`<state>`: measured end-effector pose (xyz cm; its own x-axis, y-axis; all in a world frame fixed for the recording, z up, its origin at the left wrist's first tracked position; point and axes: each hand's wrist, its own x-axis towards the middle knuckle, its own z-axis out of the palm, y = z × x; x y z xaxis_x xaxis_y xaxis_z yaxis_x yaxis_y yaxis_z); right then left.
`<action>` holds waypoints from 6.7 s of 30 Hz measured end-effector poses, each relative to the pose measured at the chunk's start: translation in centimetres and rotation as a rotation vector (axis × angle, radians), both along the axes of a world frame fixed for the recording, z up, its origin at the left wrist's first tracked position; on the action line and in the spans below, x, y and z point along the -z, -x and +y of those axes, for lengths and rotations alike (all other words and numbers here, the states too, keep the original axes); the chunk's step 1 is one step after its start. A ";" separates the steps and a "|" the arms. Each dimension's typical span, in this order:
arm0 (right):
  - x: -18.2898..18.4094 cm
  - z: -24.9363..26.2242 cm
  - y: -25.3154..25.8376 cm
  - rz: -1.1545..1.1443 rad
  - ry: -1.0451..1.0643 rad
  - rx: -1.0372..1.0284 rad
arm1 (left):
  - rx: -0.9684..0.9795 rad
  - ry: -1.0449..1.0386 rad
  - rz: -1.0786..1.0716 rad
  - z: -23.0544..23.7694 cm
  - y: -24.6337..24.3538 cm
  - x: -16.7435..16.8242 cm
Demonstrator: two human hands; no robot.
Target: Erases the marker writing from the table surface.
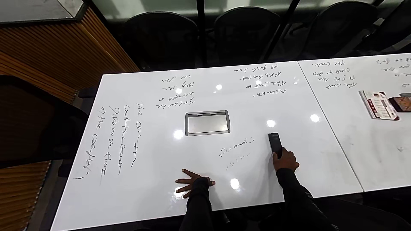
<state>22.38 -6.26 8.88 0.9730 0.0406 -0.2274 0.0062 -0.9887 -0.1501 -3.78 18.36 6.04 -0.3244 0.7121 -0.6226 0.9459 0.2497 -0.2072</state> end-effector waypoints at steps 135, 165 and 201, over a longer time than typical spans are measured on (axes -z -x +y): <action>1.6 2.3 2.6 -0.035 -0.045 0.005 | -0.005 -0.014 0.014 0.0 0.0 0.6; 1.3 0.8 0.0 -0.060 0.156 -0.084 | -0.026 -0.008 -0.003 0.1 0.0 0.3; 1.6 6.4 3.0 -0.005 0.075 -0.183 | -0.021 -0.008 0.012 0.2 0.0 0.7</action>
